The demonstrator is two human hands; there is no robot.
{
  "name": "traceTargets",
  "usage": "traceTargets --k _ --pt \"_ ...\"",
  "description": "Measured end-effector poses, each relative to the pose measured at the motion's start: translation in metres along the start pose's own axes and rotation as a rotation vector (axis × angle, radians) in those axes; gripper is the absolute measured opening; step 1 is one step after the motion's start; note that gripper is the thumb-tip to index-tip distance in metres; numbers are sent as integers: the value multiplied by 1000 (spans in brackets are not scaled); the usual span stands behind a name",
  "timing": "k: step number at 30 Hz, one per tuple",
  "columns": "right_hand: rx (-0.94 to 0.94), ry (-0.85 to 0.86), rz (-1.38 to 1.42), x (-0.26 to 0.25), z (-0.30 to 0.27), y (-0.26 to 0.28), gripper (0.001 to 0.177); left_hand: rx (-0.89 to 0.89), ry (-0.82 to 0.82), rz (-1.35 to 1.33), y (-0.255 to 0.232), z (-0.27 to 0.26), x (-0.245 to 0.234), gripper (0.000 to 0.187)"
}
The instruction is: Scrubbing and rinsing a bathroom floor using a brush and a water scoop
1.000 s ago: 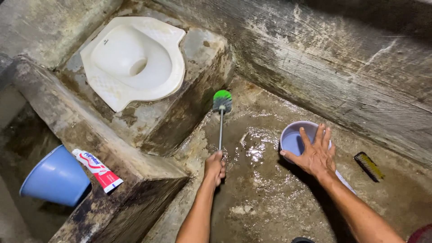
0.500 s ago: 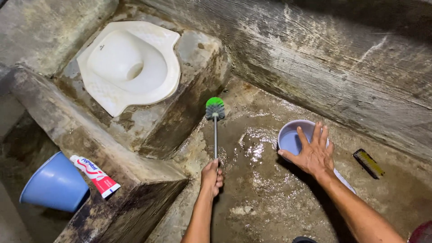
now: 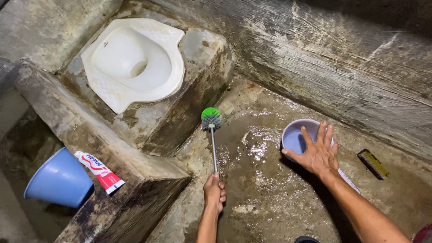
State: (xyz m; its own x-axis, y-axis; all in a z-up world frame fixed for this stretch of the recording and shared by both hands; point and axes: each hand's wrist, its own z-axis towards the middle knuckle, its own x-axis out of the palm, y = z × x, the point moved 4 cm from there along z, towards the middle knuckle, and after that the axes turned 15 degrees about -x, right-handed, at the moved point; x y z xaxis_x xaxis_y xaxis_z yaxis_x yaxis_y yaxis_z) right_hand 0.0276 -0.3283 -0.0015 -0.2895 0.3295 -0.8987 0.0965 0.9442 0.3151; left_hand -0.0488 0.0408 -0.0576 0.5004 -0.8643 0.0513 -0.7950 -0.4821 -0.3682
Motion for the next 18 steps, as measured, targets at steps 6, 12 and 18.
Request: traceTargets --k 6,12,18 --pt "-16 -51 -23 2 1 -3 119 49 36 155 -40 4 62 19" --pt "-30 -71 -23 11 3 -9 120 -51 41 114 -25 -53 37 34" --pt "-52 -154 -78 0 -10 2 110 68 47 165 -38 0 26 36"
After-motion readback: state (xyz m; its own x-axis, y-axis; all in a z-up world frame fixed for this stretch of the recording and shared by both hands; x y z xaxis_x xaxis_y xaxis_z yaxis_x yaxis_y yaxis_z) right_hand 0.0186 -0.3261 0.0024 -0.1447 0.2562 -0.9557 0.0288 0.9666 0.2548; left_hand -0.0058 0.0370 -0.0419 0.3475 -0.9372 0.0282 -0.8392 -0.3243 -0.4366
